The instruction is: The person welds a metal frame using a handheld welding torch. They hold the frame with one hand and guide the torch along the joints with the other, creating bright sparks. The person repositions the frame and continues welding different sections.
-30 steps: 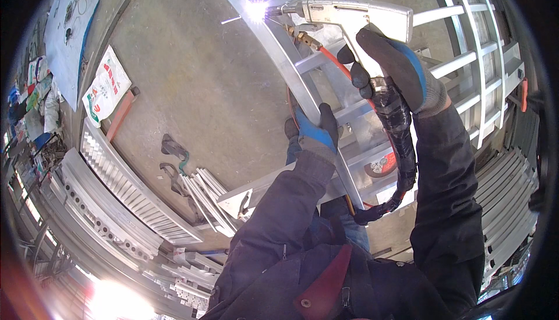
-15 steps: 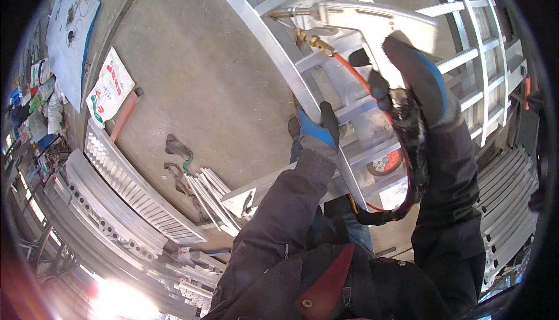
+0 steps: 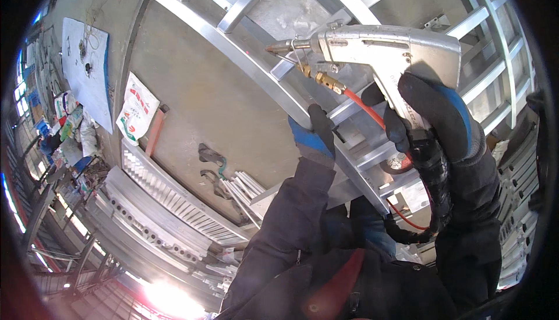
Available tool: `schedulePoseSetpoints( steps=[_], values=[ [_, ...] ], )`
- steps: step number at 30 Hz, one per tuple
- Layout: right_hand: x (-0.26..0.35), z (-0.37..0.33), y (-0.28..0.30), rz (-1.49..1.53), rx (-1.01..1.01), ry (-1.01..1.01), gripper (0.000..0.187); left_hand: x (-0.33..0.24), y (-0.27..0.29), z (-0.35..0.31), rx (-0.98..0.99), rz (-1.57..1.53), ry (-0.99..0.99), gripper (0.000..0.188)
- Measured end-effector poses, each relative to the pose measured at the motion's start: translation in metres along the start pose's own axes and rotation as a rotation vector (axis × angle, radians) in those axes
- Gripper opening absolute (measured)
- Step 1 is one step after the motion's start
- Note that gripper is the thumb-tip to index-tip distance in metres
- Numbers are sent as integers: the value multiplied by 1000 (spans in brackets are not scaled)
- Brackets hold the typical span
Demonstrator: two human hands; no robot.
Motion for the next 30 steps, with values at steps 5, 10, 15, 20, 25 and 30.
schedulePoseSetpoints(
  steps=[5,10,15,20,25,30],
  values=[
    [-14,18,16,-72,124,298,54,6,5,3,5,77,15,40],
    [-24,70,13,311,203,446,62,8,3,3,-69,25,61,33],
    [-36,107,9,502,210,247,68,1,-2,0,-63,-15,9,34],
    [-29,114,-3,426,205,145,62,-5,-5,-2,-34,-13,95,36],
    [-11,126,-17,349,137,114,61,-12,-8,-2,-60,11,97,36],
    [-1,124,-21,232,42,69,59,-15,-8,-3,-21,-40,112,40]
  ],
)
Point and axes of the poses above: each hand's wrist, its own z-axis towards the middle knuckle, its own y-axis out of the back of the hand, x = y × z, the point moved 3 cm from there along z, towards the middle knuckle, and after that the axes turned 5 degrees about y, right-handed, at the moved point
